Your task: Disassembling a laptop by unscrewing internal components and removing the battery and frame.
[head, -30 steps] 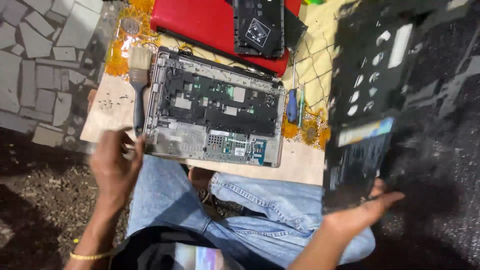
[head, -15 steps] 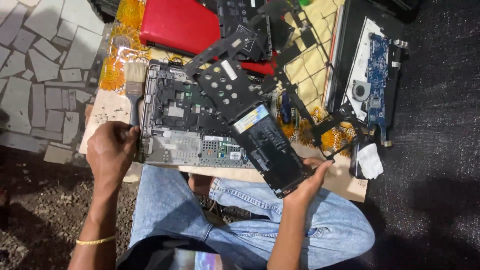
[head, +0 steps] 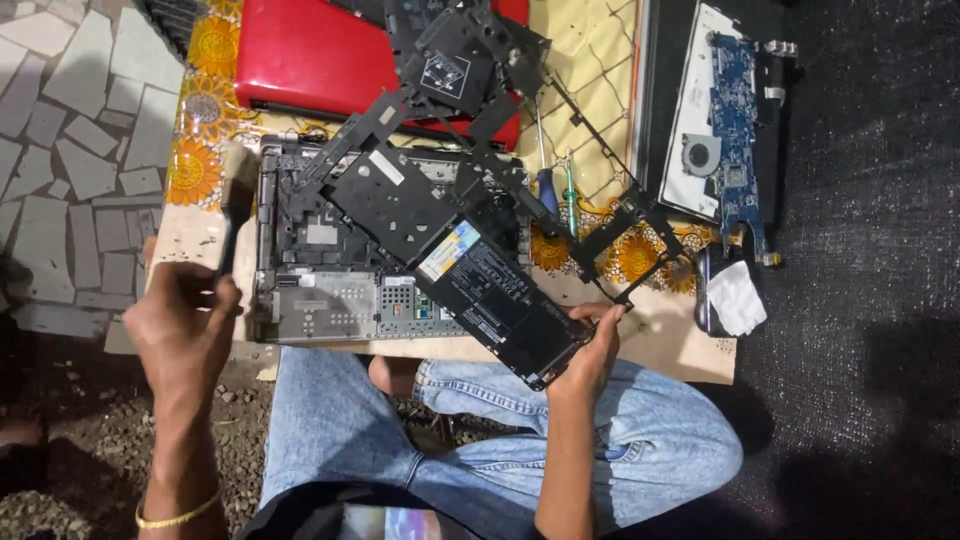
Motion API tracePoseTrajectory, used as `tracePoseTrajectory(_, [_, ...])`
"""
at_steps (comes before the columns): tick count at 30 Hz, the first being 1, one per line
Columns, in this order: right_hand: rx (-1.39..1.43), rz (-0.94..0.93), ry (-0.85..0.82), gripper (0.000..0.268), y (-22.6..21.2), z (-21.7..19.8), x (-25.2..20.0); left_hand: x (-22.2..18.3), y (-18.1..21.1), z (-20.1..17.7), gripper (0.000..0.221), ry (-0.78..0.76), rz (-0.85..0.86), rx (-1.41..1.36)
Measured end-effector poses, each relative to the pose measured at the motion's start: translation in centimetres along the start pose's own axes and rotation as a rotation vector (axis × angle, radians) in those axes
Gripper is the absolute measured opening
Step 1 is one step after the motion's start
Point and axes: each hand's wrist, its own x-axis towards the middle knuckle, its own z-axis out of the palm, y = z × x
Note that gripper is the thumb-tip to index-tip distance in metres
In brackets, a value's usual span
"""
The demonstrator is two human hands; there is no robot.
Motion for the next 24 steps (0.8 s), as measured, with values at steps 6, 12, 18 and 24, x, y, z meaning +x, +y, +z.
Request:
tracePoseTrajectory(6, [-0.004,0.061,0.037,0.061,0.0,-0.1,-0.1,-2.0,-1.8,-2.0,0.010,0.378,0.385,-0.016])
tracePoseTrajectory(12, [0.062,0.022,-0.030,0.061,0.5,-0.3,-0.1,-4.8,1.4,-3.5,0.021,0.679,0.084,-0.584])
tracePoseTrajectory(18, [0.049,-0.078,-0.118,0.066,1.6,-1.1,0.1,-5.3,13.1,-3.0,0.060,0.627,0.569,-0.331])
tracePoseTrajectory(24, [-0.031,-0.232,-0.307,0.073,2.3,-1.9,-0.3,-4.0,15.6,-0.7,0.051,0.422,0.821,0.000])
